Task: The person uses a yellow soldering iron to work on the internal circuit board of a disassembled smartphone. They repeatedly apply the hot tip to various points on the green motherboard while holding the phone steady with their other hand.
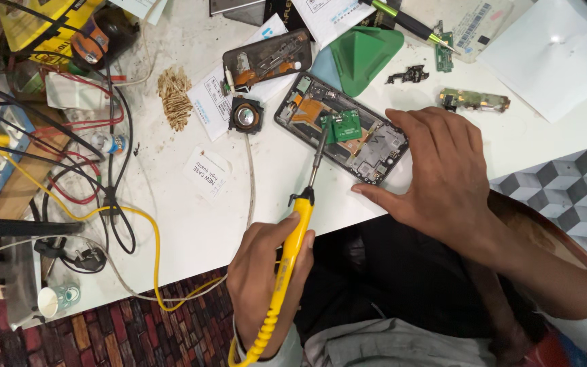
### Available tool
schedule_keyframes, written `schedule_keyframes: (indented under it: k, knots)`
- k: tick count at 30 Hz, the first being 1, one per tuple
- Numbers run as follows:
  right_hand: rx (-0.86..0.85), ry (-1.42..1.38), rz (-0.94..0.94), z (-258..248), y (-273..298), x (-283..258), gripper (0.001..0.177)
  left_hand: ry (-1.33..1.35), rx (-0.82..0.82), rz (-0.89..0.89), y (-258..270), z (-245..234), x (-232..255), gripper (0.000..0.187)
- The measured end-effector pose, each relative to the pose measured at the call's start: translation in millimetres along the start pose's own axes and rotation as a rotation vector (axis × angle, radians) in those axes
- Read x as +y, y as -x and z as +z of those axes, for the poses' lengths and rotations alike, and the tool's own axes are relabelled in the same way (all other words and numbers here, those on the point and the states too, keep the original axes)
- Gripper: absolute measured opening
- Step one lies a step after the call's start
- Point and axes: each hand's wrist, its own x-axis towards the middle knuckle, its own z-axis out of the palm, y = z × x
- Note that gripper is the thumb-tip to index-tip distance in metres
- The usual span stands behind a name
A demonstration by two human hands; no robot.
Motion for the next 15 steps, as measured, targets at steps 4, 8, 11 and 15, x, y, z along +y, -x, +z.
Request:
schedule_keyframes:
  k: [4,8,11,15]
  knots:
    - [-0.005,0.015,-0.003,0.1,-0.5,-1.0,0.091,0.027,0.047,-0.011,5.2,3.1,-3.6,0.03]
    - [-0.006,0.014,-0.007,-0.1,-1.0,-1.0,0.092,0.009,0.015,-0.026,4.9,5.0,-4.5,0.03]
    - [-0.003,0.014,-0.005,0.4,-0.5,-0.6,0.092,0.023,0.015,-0.042,3.3,6.6,-3.8,0.03]
    - [0.0,0.016,-0.011,1.0,-0.2,-0.1,0.093,0.015,0.012,-0.029,2.1,8.7,-4.4,0.03]
